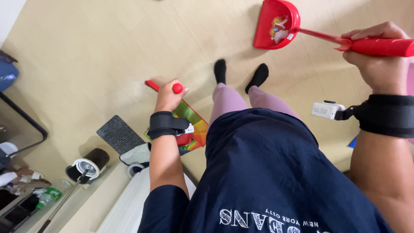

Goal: The person sweeps a wooden floor using a red broom and dustpan, gathering debris into the dustpan. They move around the room, sweeping near furniture and along walls, repeatedly transferring collected material into the dustpan.

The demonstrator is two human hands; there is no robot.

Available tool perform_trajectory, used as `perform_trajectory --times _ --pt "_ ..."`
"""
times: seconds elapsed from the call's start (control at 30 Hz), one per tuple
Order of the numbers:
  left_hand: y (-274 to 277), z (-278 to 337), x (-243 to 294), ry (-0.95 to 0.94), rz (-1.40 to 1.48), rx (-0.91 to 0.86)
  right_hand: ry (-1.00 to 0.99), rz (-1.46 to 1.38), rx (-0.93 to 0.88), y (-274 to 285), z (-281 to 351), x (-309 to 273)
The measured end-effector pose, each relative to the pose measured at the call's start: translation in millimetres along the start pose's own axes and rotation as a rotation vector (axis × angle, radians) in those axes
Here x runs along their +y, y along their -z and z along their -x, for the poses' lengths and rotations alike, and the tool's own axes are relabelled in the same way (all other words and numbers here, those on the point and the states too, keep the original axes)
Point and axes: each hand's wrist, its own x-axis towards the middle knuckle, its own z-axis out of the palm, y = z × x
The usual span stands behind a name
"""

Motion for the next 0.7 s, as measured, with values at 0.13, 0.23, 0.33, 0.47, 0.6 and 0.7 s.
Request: perform_trajectory --times 0.13,0.23,0.33,0.47,0.6,0.7 --pt "-10 13 51 -0.028 0.005 -0.026 -0.018 -0.135 0.006 4 4 9" --pt "-20 13 92 -0.109 0.013 -0.043 -0.077 -0.201 0.038 5 7 10" --pt "-31 8 137 -0.183 0.051 -0.032 -0.064 -0.189 0.034 10 17 26" --pt "-42 -4 192 -0.307 0.116 0.027 -0.069 -0.25 0.021 13 23 34" --pt "-55 -15 234 -0.481 0.162 0.057 -0.091 -0.233 0.061 16 36 68" --pt "-53 -11 248 -0.576 0.153 0.09 -0.087 -0.246 0.106 19 43 74"
